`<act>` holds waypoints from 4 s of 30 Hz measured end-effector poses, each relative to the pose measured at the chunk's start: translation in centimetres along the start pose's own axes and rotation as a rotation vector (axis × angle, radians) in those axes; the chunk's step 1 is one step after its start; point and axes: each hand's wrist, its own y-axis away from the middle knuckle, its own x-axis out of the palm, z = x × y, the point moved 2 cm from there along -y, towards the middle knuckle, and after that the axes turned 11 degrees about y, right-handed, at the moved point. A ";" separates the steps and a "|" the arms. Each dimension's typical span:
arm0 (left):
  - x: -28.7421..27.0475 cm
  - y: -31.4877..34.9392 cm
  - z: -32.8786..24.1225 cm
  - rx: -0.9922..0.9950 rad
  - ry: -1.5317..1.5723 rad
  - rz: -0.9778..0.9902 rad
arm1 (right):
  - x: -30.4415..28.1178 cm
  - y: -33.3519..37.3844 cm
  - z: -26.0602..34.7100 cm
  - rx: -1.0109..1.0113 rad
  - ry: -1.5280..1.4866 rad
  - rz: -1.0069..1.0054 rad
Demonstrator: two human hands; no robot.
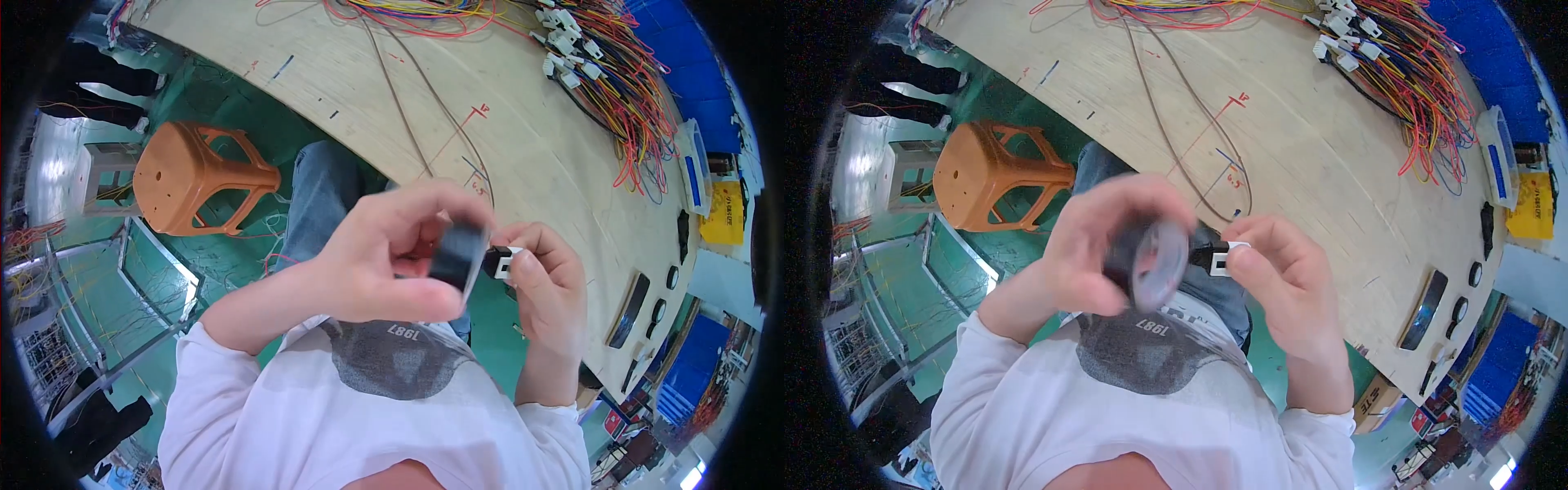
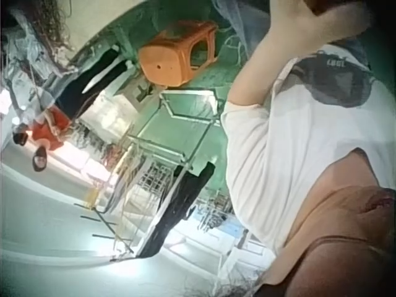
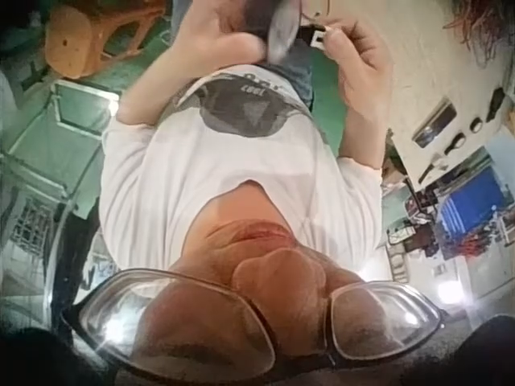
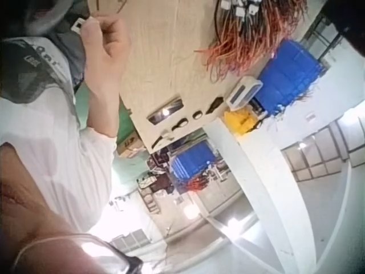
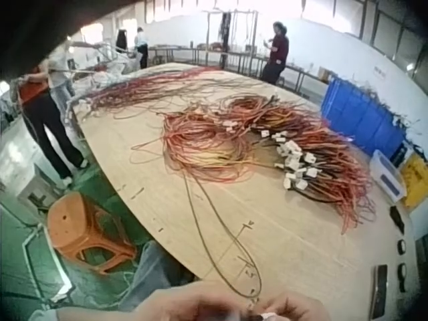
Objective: Using electrical tape to secure and wrap wire bundles and connectors at a workbench.
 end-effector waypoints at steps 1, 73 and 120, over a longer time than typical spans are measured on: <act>-0.1 0.1 0.3 0.001 -0.005 0.002 | -0.1 0.0 0.3 0.065 -0.043 0.026; -0.3 2.1 0.4 0.170 -0.589 -0.232 | 4.3 -0.7 2.1 -0.518 0.278 0.150; 1.2 2.4 -0.3 0.240 -0.561 -0.100 | 3.5 -0.1 1.8 -0.304 0.255 -0.018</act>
